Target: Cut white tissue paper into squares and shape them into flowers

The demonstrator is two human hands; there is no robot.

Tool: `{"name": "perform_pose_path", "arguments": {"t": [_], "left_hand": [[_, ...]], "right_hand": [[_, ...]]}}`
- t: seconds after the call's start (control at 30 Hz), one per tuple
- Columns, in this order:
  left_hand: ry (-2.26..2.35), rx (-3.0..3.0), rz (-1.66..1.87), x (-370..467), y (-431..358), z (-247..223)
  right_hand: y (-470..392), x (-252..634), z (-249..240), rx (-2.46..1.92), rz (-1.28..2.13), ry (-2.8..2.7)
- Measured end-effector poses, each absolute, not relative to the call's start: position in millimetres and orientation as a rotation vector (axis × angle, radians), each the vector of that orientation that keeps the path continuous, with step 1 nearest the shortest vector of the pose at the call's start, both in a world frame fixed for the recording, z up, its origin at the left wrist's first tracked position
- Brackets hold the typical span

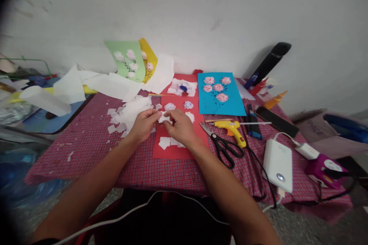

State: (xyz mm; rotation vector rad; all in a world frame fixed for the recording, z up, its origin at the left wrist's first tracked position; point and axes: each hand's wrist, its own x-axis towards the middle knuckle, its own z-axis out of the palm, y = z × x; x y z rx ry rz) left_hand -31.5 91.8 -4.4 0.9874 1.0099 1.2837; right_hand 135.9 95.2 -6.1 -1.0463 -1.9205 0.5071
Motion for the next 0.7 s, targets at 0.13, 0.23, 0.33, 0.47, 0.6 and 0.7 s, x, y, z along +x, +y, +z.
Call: {"name": "perform_pose_path", "arguments": {"t": [0.13, 0.23, 0.33, 0.47, 0.6, 0.7], "left_hand": [[1.021, 0.937, 1.291, -30.2, 91.0, -2.0], [1.021, 0.911, 1.285, -29.5, 90.5, -1.2], [1.017, 0.869, 1.270, -29.9, 90.5, -1.0], [1.004, 0.830, 1.250, -31.6, 91.2, -1.6], [1.013, 0.811, 1.240, -32.5, 91.7, -1.8], [1.017, 0.814, 1.248, -32.4, 92.1, -2.7]], "right_hand": [[94.8, 135.6, -7.9, -1.003, 0.443, -1.957], [95.2, 136.0, -9.4, -0.992, 0.401, -1.976], [95.6, 136.2, -10.8, -0.998, 0.405, -1.990], [96.0, 136.4, -12.6, -1.007, 0.394, -2.005], [96.6, 137.3, -13.5, -0.995, 0.377, -2.003], [97.0, 137.8, -12.6, -0.979, 0.386, -1.995]]}}
